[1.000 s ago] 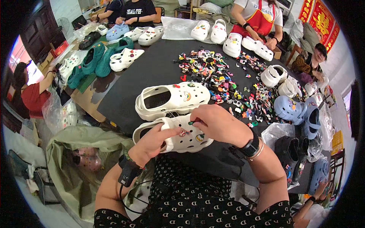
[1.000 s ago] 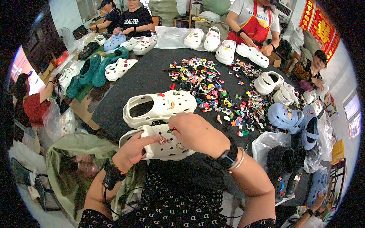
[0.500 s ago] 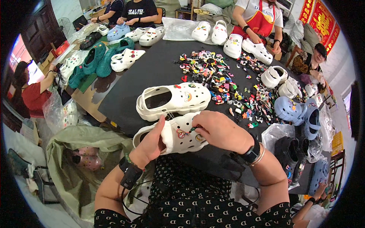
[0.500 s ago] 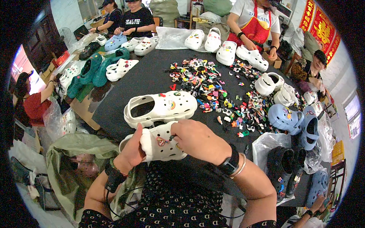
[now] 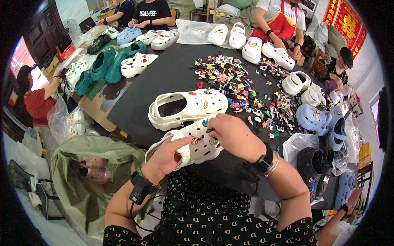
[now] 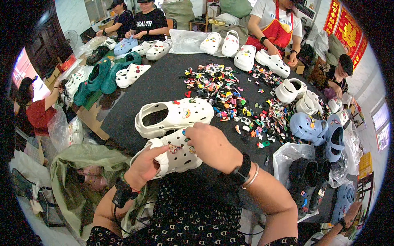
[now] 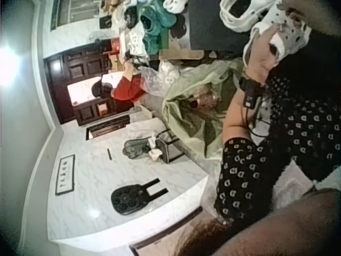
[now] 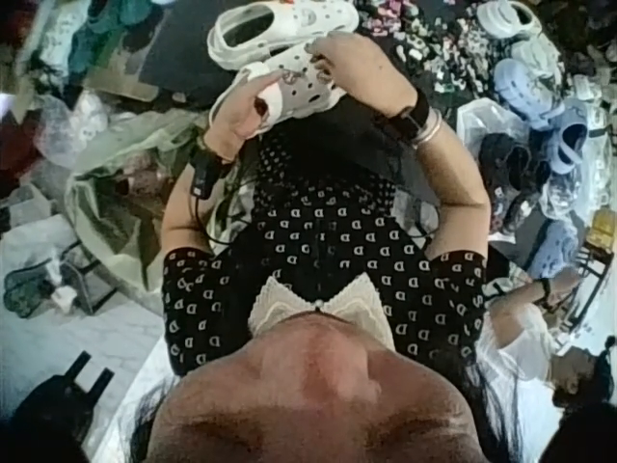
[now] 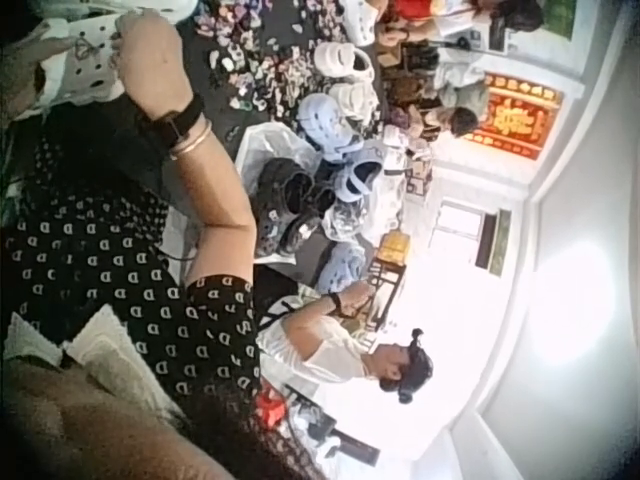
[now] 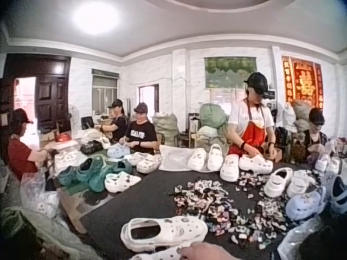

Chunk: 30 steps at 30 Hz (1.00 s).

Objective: Decorating foam clog-style shoes with decorative charms and packaging them in plastic bags.

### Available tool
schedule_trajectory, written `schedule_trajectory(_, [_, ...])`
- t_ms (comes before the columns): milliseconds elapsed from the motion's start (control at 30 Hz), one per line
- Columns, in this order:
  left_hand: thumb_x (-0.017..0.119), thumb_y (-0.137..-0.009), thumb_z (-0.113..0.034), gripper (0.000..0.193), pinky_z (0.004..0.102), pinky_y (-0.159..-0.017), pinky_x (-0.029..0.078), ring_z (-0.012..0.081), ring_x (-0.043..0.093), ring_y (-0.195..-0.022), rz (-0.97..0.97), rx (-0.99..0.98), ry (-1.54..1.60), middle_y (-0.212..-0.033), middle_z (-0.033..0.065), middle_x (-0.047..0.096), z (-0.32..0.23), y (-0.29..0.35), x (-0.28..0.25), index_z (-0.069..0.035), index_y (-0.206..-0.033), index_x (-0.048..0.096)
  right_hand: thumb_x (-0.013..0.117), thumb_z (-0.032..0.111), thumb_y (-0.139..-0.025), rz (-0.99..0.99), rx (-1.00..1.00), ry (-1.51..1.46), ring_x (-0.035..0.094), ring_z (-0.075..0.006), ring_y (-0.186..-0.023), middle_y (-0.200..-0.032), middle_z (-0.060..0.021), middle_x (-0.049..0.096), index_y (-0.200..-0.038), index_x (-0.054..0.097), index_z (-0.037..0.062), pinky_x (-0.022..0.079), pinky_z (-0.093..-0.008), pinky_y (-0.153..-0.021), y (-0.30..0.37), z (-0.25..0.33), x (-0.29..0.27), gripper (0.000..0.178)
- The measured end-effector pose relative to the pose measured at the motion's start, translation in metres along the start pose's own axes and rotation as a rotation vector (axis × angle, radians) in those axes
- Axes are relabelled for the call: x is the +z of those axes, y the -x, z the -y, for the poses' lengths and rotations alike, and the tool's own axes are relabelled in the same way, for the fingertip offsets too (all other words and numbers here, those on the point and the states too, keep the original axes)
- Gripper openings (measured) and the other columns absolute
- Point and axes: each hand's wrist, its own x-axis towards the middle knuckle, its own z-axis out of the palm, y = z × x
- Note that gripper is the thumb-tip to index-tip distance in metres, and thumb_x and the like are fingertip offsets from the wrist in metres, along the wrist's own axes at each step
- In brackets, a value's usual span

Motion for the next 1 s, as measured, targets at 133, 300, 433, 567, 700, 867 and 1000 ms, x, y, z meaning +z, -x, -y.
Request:
schedule_trajectory(133, [0.051, -0.1, -0.028, 0.047, 0.0422, -0.097, 0.051, 0.0254, 0.059, -0.116, 0.05, 0.024, -0.052, -0.133, 0.0126, 0.055, 0.003, -0.002, -0.004, -0.002, -0.139, 0.043, 0.067, 0.01, -0.081, 0.122, -0.086, -0.043, 0.061, -0.0328, -0.085, -0.086, -0.0126, 0.06, -0.096, 0.065, 0.0047, 0.049, -0.0429, -0.074, -0.005, 0.005, -0.001, 0.016])
schedule_trajectory(300, [0.033, -0.099, -0.058, 0.07, 0.0484, -0.109, 0.038, 0.0303, 0.046, -0.131, 0.15, 0.026, 0.195, -0.143, 0.013, 0.045, 0.005, 0.004, -0.004, -0.006, -0.147, 0.03, 0.064, 0.007, -0.082, 0.139, -0.096, -0.02, 0.061, -0.0323, -0.087, -0.089, -0.0128, 0.059, -0.101, 0.066, 0.0073, 0.049, -0.0412, -0.076, -0.013, 0.014, -0.005, 0.019])
schedule_trajectory(433, [0.054, -0.097, -0.045, 0.067, 0.0438, -0.108, 0.04, 0.0266, 0.048, -0.129, 0.253, 0.035, 0.128, -0.142, 0.0114, 0.046, 0.021, 0.003, -0.027, -0.005, -0.146, 0.031, 0.061, 0.004, -0.083, 0.197, -0.144, -0.009, 0.06, -0.0322, -0.087, -0.09, -0.0141, 0.057, -0.115, 0.065, 0.0113, 0.049, -0.0411, -0.077, -0.026, 0.019, -0.011, 0.033])
schedule_trajectory(567, [0.077, -0.082, -0.024, 0.069, 0.0318, -0.094, 0.045, 0.0169, 0.055, -0.113, 0.398, 0.05, -0.562, -0.129, 0.0068, 0.056, 0.011, -0.001, 0.006, -0.002, -0.137, 0.043, 0.063, 0.006, -0.084, 0.118, -0.237, -0.138, 0.06, -0.0331, -0.086, -0.091, -0.015, 0.058, -0.128, 0.06, 0.0137, 0.048, -0.0424, -0.077, -0.038, 0.02, -0.013, 0.045])
schedule_trajectory(700, [0.075, -0.081, -0.014, 0.044, 0.0294, -0.086, 0.048, 0.0126, 0.061, -0.096, 0.122, -0.149, -0.88, -0.107, 0.0018, 0.065, -0.005, 0.0, 0.06, -0.003, -0.121, 0.058, 0.065, 0.008, -0.083, 0.107, -0.263, -0.102, 0.061, -0.0342, -0.09, -0.093, -0.0154, 0.06, -0.119, 0.063, 0.0072, 0.049, -0.0418, -0.079, -0.044, 0.023, -0.019, 0.036])
schedule_trajectory(867, [0.069, -0.085, -0.009, 0.045, 0.0305, -0.091, 0.047, 0.0154, 0.061, -0.104, 0.134, -0.063, -0.669, -0.117, 0.0064, 0.064, 0.012, -0.007, 0.048, -0.001, -0.127, 0.054, 0.069, 0.011, -0.079, 0.017, -0.193, -0.029, 0.064, -0.0335, -0.087, -0.088, -0.0162, 0.065, -0.1, 0.066, 0.0029, 0.05, -0.0412, -0.077, -0.028, -0.006, -0.041, 0.023])
schedule_trajectory(1000, [0.072, -0.084, -0.01, 0.052, 0.0298, -0.091, 0.049, 0.017, 0.061, -0.106, 0.134, -0.069, -0.636, -0.119, 0.0099, 0.062, 0.017, -0.014, 0.043, 0.004, -0.129, 0.05, 0.072, 0.009, -0.078, 0.066, 0.076, -0.186, 0.066, -0.0275, -0.074, -0.082, -0.0142, 0.067, -0.09, 0.066, 0.0, 0.051, -0.0349, -0.067, 0.004, -0.015, -0.074, 0.016])
